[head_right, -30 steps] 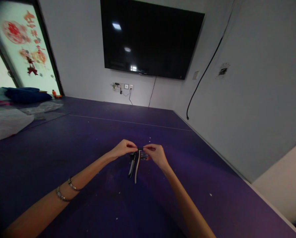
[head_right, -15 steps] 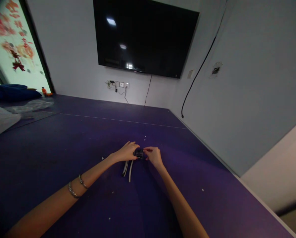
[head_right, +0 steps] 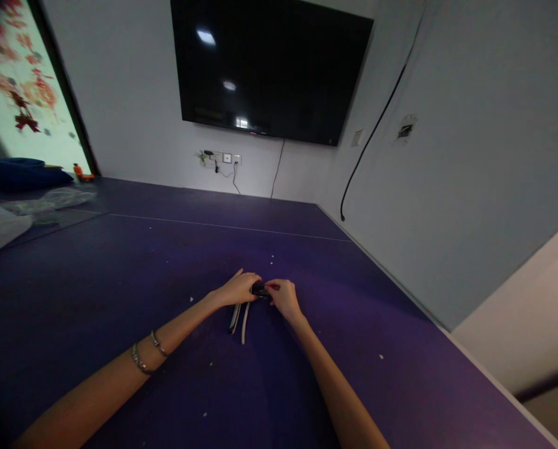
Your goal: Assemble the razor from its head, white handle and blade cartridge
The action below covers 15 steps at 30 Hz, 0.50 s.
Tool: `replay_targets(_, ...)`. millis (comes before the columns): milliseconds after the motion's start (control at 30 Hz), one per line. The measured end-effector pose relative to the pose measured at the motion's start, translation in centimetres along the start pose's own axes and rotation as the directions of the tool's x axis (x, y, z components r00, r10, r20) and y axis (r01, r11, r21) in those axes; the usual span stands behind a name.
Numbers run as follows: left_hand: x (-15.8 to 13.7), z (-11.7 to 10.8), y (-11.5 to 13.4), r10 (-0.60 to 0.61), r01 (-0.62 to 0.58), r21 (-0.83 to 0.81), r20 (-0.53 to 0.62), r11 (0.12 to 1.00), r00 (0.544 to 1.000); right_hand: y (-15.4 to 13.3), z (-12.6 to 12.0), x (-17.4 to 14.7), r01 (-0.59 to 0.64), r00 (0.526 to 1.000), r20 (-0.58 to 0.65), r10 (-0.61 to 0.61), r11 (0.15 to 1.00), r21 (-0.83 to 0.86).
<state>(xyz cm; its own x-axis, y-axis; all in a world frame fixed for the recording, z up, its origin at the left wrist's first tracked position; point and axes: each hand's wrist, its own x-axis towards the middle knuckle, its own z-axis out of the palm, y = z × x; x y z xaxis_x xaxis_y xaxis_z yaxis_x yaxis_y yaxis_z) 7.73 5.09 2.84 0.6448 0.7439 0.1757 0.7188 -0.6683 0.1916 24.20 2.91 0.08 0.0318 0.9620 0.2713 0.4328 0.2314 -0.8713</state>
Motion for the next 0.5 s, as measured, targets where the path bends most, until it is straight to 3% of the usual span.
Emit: replay_targets(500, -0.02, 0.13, -0.14, 0.018, -0.017, -0.031, 0.027, 0.999, 0.999, 0.23, -0.03, -0.15, 0.056, 0.998, 0.022, -0.054, 0.995, -0.087)
